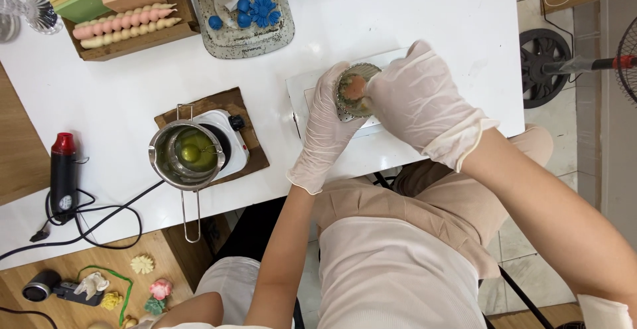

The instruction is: Preparing a glass candle container by adding decorative blue and yellow elements and stirring them.

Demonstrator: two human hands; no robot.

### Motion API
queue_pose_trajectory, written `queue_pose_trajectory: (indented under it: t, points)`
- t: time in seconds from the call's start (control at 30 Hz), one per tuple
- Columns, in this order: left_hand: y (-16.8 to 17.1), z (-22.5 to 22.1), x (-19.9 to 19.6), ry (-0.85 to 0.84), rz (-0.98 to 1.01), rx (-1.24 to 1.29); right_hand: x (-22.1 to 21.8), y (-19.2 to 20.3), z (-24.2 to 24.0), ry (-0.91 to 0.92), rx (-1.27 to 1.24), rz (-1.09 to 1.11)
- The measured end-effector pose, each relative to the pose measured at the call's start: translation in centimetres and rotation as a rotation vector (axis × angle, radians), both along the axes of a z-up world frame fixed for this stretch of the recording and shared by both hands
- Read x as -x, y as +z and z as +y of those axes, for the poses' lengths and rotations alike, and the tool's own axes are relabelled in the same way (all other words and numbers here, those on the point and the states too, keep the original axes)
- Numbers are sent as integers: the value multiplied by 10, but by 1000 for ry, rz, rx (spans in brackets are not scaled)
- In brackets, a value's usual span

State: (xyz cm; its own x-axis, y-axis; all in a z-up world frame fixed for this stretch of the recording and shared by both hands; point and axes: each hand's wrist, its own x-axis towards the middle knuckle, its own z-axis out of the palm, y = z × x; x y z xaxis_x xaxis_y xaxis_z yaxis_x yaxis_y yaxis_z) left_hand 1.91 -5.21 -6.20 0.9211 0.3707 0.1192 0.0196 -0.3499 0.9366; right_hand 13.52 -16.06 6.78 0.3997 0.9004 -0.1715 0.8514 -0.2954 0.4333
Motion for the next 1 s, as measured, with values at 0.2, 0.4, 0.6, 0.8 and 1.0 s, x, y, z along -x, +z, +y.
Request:
queue_pose_trajectory:
  t: [0.2, 0.4, 0.6, 0.8, 1.0]
  points:
    - [-5, -2, 2, -15, -51, 56, 1, -13, 7, 2, -376, 200]
    - [-5, -1, 1, -13, -40, 79, 7, -9, -2, -117, -99, 33]
    - [0, 0, 0, 15, -28, 44, 6, 25, -5, -192, -357, 375]
    - [5, 0, 2, 10, 8, 44, 2, 31, -3, -181, -408, 371]
    - [-1, 0, 5, 19, 21, 112, 4, 29, -14, -141, -409, 575]
